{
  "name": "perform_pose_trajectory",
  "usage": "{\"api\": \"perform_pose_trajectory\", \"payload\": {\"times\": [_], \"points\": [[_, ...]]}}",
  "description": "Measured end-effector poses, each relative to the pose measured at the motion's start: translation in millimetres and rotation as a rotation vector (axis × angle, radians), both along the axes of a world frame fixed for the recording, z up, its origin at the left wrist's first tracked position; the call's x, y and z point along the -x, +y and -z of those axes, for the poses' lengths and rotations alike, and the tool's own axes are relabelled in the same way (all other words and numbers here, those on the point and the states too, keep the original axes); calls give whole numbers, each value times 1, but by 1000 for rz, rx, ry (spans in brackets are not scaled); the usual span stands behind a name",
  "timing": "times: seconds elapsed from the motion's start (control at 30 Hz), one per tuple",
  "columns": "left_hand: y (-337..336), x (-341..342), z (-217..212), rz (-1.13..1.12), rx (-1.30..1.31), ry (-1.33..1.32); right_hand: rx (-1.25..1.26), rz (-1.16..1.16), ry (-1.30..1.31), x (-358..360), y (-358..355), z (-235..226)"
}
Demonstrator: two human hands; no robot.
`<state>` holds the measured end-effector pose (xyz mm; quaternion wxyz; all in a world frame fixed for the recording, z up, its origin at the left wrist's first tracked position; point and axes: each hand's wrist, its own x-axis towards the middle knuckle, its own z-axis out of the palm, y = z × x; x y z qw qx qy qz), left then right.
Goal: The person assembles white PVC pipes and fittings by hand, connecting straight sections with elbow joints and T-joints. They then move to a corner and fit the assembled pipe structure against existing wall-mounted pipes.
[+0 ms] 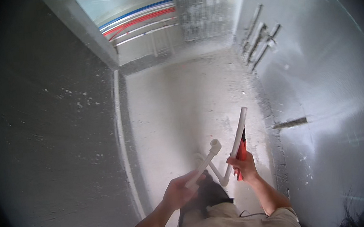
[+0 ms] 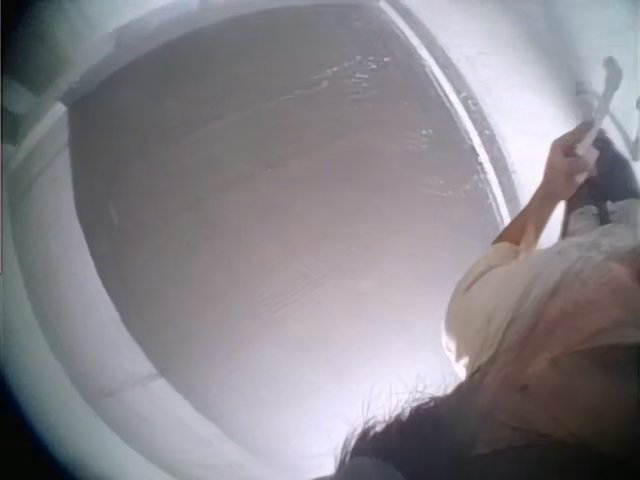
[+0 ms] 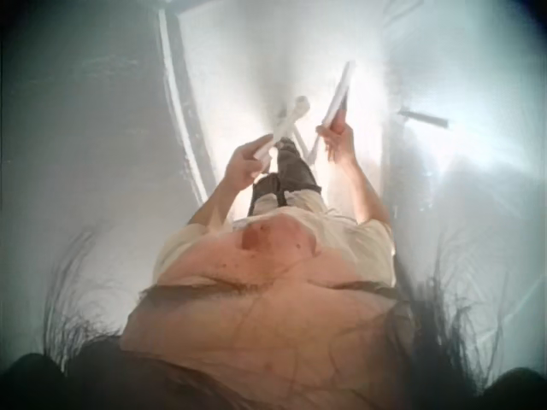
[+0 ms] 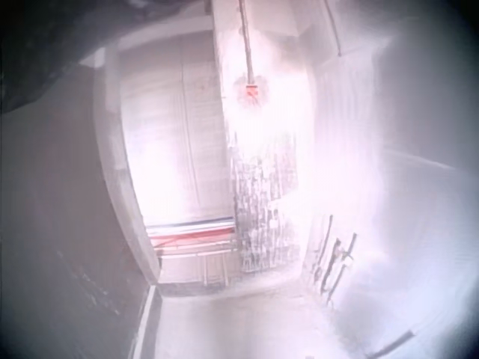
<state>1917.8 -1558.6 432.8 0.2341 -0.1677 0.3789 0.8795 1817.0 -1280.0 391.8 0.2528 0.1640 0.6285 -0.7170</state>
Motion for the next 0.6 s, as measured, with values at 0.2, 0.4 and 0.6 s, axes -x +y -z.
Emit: {"api": "perform_pose_trajectory", "payload": {"times": [0.2,0.4,0.6], "points": [[-135,88,-30,-212,-403,21,385,-199,-75,158,-170,-36],[-274,210,-38,-120,-443,119,436,-293,-93,307,-310,-56],[-373,332,-33,-31,-390,75,397,-227,-57,416,-398,-64]]}}
